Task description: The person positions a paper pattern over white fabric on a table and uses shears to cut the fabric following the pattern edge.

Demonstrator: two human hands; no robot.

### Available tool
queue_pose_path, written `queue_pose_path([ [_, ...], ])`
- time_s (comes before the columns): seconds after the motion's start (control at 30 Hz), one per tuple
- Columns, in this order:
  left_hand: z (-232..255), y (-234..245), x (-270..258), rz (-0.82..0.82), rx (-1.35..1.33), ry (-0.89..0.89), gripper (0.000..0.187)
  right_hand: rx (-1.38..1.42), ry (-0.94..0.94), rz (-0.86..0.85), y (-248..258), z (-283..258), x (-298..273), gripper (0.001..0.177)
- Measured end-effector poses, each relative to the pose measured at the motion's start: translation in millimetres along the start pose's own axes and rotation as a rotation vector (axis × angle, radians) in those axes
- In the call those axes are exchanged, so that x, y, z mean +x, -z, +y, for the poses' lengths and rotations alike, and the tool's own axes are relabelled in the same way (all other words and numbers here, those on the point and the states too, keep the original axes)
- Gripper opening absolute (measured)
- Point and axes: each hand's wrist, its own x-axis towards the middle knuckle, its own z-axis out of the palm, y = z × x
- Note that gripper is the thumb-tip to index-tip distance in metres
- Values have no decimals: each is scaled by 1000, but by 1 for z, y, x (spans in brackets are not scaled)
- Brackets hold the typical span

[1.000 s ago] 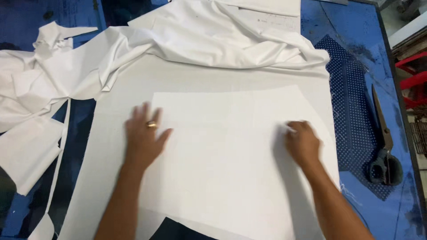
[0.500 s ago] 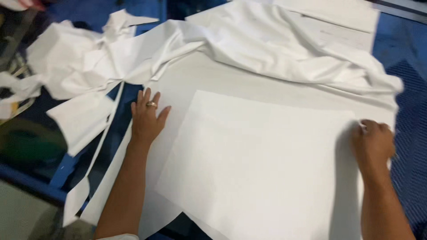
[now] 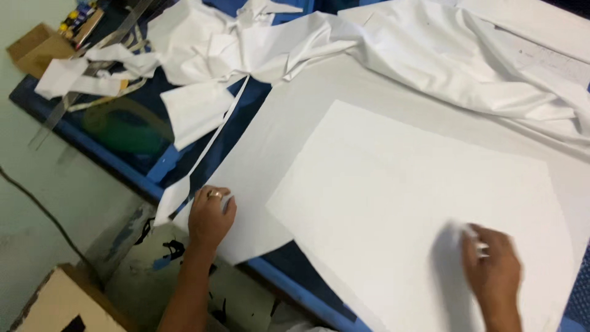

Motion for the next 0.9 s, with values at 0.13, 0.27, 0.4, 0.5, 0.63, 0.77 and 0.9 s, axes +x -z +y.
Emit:
queue_pose_path([
  [0.13, -15, 17, -61, -118, -37, 220, 21, 497, -237, -336, 53, -99, -17, 30],
  [0.27, 9, 64, -103, 68, -52, 155, 21, 940, 67, -284, 175, -216, -41, 20],
  [0.4, 50, 86, -123, 58, -176, 157, 19, 877, 72, -312, 194, -210, -67, 17],
  [0.5, 73, 83, -109, 84, -211, 74, 14, 787, 86, -317, 204, -212, -84, 14],
  [0.63, 79, 68, -72, 132, -411, -125, 10, 689, 163, -358, 196, -241, -93, 12],
  [0.77, 37, 36, -13, 44, -348, -176, 18, 564, 214, -389, 184, -274, -96, 12],
  [0.9, 0, 39, 15, -345, -313, -88, 19, 465, 183, -380, 128, -286, -90, 15],
])
